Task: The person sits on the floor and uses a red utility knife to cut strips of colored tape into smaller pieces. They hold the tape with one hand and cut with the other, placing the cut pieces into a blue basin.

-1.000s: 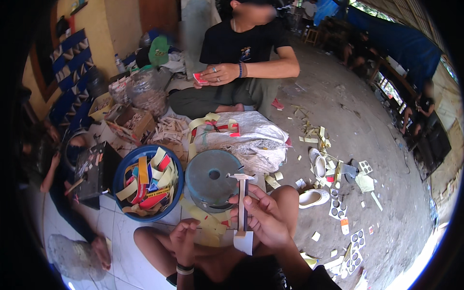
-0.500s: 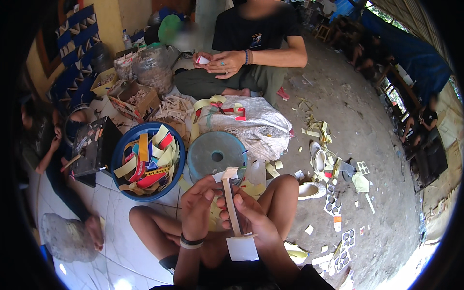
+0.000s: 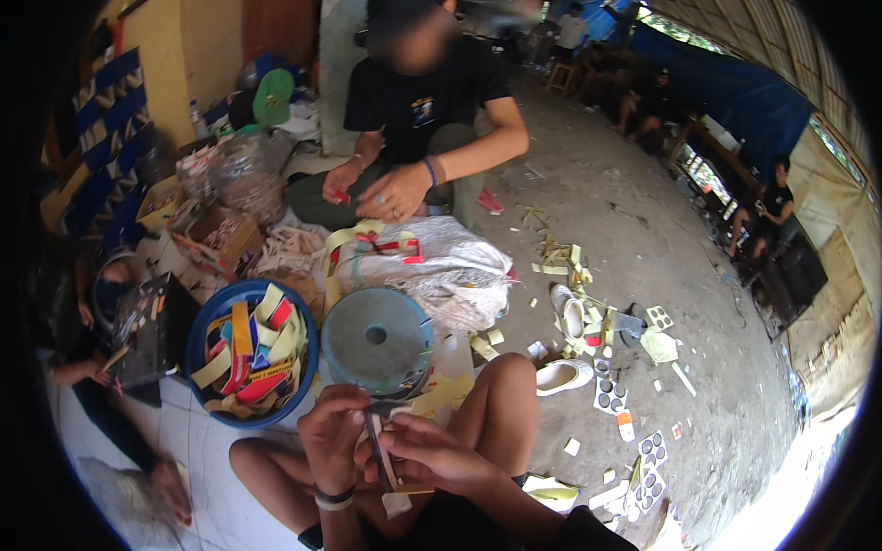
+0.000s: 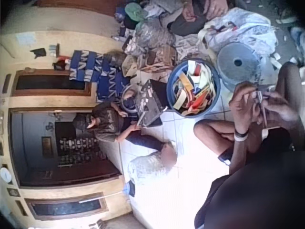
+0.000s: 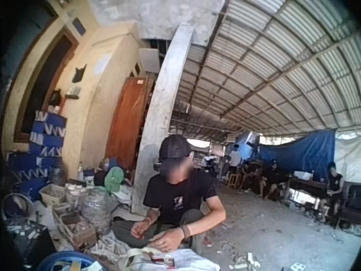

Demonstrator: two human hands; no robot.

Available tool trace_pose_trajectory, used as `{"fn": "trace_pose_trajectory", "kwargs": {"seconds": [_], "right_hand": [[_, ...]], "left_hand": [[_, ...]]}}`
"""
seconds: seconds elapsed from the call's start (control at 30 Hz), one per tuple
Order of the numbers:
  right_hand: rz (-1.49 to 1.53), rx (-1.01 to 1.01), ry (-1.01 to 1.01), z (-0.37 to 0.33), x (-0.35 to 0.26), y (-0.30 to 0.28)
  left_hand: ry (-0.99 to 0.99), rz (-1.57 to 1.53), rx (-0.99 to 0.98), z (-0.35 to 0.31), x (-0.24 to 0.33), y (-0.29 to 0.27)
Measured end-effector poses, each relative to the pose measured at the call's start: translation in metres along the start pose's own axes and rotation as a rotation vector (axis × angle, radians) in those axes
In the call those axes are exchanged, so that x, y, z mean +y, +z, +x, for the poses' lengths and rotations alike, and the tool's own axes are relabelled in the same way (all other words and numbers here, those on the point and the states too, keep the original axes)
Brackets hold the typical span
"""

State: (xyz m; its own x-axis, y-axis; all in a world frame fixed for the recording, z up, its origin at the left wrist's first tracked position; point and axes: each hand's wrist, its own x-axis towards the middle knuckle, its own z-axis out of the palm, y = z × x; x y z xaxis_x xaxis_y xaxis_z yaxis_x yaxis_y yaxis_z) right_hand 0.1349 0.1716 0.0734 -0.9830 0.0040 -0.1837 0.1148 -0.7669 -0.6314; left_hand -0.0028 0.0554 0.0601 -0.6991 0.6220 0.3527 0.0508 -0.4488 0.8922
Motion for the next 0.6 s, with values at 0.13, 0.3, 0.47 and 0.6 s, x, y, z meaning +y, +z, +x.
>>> {"fn": "trace_pose_trajectory", "kwargs": {"seconds": [0.13,0.3,0.47,0.6], "right_hand": [[0.068,-0.157,0.118,-0.006,-0.004,-0.012],[-0.241,-0.171,0.170,-0.016,-0.001,-0.018],[-0.461,-0.242,0.097,-0.011,0.004,-0.017],[-0.403,-0.224,0.092,-0.013,0.006,-0.015]], "left_hand": [[0.063,0.130,-0.053,-0.005,0.002,-0.011],[0.061,0.180,-0.182,-0.004,0.002,-0.022],[0.139,0.290,-0.234,-0.008,0.008,-0.023],[0.196,0.441,-0.225,-0.012,0.015,-0.026]]}}
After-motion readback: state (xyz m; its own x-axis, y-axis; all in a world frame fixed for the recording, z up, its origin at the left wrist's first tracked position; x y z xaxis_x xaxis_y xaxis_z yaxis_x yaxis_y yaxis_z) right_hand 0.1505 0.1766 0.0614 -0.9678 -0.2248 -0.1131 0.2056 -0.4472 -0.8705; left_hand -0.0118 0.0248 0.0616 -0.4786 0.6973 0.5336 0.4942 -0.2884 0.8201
